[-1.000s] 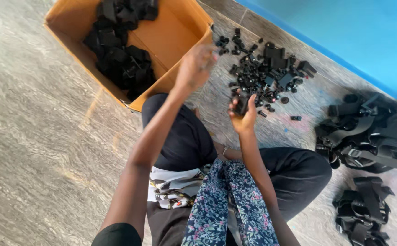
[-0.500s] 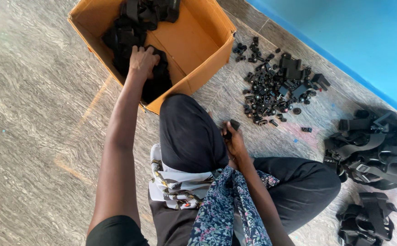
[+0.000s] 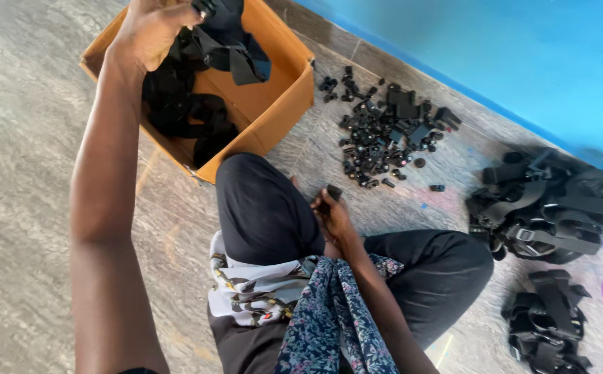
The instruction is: The person sits on the floor and assembles small black plastic camera mounts by hand. They pick up a mount base, insert a screw or pin, attach a bracket, and place the completed unit into a cardboard box. The process is repeated with multiple units.
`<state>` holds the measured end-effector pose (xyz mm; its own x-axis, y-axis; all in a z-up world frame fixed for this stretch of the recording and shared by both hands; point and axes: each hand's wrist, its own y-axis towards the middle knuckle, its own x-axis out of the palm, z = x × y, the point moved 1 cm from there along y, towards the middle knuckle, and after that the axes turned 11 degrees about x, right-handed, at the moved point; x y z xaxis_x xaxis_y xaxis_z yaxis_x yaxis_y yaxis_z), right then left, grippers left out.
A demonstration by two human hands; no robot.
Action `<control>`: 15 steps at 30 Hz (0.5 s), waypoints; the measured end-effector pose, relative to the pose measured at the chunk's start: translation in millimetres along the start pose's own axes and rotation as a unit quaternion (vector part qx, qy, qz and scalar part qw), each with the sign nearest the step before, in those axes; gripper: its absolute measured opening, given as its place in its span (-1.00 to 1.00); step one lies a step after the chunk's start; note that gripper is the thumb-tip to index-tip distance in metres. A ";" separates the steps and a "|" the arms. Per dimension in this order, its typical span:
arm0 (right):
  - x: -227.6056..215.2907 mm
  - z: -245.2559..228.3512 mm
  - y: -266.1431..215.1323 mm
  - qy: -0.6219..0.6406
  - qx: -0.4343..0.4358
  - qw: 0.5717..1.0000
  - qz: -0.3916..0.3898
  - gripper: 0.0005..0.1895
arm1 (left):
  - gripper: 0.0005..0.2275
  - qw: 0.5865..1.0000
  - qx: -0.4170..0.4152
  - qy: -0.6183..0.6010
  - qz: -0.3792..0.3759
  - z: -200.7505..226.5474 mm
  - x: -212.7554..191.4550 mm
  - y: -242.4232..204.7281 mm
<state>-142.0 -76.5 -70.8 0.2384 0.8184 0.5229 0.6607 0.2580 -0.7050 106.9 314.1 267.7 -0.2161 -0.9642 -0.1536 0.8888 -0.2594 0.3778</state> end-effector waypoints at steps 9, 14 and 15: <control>-31.4 -85.3 -55.0 0.011 -0.216 0.976 0.016 -0.63 | -0.36 0.844 0.008 -0.534 0.043 39.8 219.9 -17.1; -41.4 -136.1 -115.1 -0.008 -0.318 0.945 0.076 -0.65 | -0.38 0.756 -0.120 -0.639 0.073 -8.3 318.6 -63.2; -41.1 -139.0 -129.1 -0.021 -0.327 0.940 0.095 -0.66 | -0.37 0.762 -0.129 -0.630 0.072 -20.3 328.6 -74.5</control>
<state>-138.1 -214.8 65.2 0.3760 0.8415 0.3880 0.9090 -0.2536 -0.3308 -22.1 17.7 170.6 -0.1808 -0.3116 0.9329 0.9547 -0.2834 0.0904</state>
